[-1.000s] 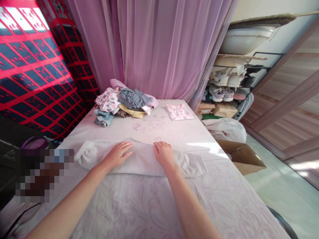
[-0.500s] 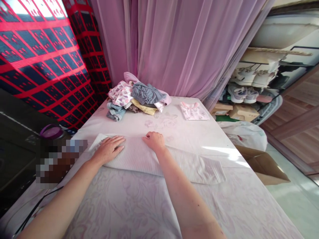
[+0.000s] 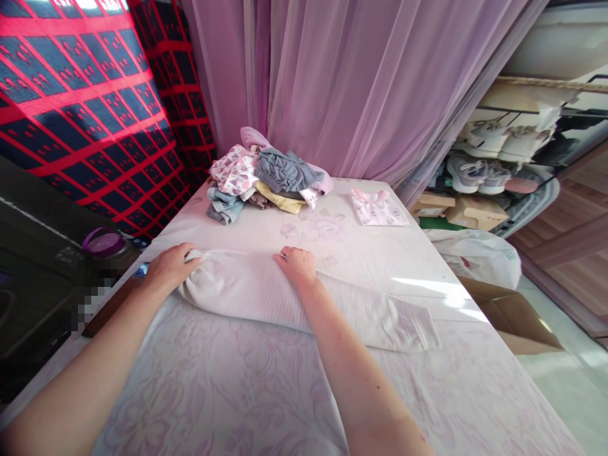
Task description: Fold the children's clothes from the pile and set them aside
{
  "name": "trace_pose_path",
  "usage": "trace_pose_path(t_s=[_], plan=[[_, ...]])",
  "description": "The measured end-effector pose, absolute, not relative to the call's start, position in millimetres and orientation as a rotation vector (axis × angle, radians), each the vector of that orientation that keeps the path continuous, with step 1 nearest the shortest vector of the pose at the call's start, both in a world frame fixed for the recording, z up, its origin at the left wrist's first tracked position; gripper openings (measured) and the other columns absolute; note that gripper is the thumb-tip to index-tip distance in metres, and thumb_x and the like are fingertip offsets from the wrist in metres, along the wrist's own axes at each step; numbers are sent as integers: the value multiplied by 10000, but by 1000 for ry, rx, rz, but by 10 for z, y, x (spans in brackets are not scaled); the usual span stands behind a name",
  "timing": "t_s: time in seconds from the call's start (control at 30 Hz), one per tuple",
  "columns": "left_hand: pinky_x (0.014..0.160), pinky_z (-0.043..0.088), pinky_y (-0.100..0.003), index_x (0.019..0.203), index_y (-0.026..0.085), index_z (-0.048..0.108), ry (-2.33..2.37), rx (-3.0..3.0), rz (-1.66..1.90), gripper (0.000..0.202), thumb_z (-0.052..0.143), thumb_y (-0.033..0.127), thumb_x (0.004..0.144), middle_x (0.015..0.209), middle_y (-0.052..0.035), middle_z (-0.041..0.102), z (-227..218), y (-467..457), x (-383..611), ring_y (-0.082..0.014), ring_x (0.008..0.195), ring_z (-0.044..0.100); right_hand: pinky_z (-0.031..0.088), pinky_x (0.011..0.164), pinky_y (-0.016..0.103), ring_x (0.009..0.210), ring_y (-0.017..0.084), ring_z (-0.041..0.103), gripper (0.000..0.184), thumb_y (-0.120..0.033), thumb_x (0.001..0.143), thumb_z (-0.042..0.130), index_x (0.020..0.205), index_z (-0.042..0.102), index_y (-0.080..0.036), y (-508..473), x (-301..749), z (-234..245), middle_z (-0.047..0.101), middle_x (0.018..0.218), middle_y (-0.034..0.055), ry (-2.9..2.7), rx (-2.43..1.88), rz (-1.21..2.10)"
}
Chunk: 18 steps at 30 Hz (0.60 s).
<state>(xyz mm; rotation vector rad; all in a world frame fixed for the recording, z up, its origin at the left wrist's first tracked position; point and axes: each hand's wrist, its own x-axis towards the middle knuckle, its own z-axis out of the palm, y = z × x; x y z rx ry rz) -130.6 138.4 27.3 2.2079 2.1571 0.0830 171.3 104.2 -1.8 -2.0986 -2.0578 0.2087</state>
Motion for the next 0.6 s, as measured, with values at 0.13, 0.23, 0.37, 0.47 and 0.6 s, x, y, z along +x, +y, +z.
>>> trace_pose_path(t_s=[0.13, 0.23, 0.37, 0.47, 0.6], plan=[[811, 488, -369, 1184, 234, 568, 2202, 2141, 276, 333, 443, 377, 911, 1167, -95, 653, 314, 1393, -1238, -290, 1043, 637, 403, 693, 276, 879, 210, 668, 390, -504, 990, 408, 988, 684, -229, 1049, 1690, 26, 737, 998, 63, -2011, -2157, 123], [832, 486, -372, 1212, 224, 562, 2199, 2169, 249, 343, 450, 357, 915, 1177, -111, 637, 286, 1397, -1188, -291, 1051, 633, 417, 695, 281, 887, 220, 677, 408, -513, 995, 388, 1022, 673, -222, 1051, 1667, 22, 734, 1015, 77, -1999, -2230, 111], [838, 487, -389, 1253, 225, 557, 2193, 2176, 143, 373, 424, 359, 932, 1194, -120, 624, 267, 1424, -1156, -300, 1036, 638, 436, 707, 292, 888, 235, 687, 416, -510, 999, 376, 1050, 665, -215, 1067, 1655, 11, 741, 982, 92, -2030, -2282, 117], [831, 489, -404, 1285, 240, 548, 2161, 2218, 110, 396, 410, 373, 938, 1244, -118, 604, 285, 1454, -1167, -314, 1057, 630, 445, 721, 297, 887, 240, 690, 433, -520, 999, 365, 1056, 664, -213, 1090, 1679, 29, 743, 949, 97, -2055, -2281, 113], [828, 489, -403, 1296, 251, 548, 2148, 2239, 97, 410, 400, 393, 941, 1262, -119, 597, 273, 1461, -1186, -313, 1060, 627, 451, 742, 296, 895, 237, 690, 454, -534, 1001, 344, 1071, 664, -219, 1124, 1712, 51, 742, 964, 99, -2047, -2287, 86]])
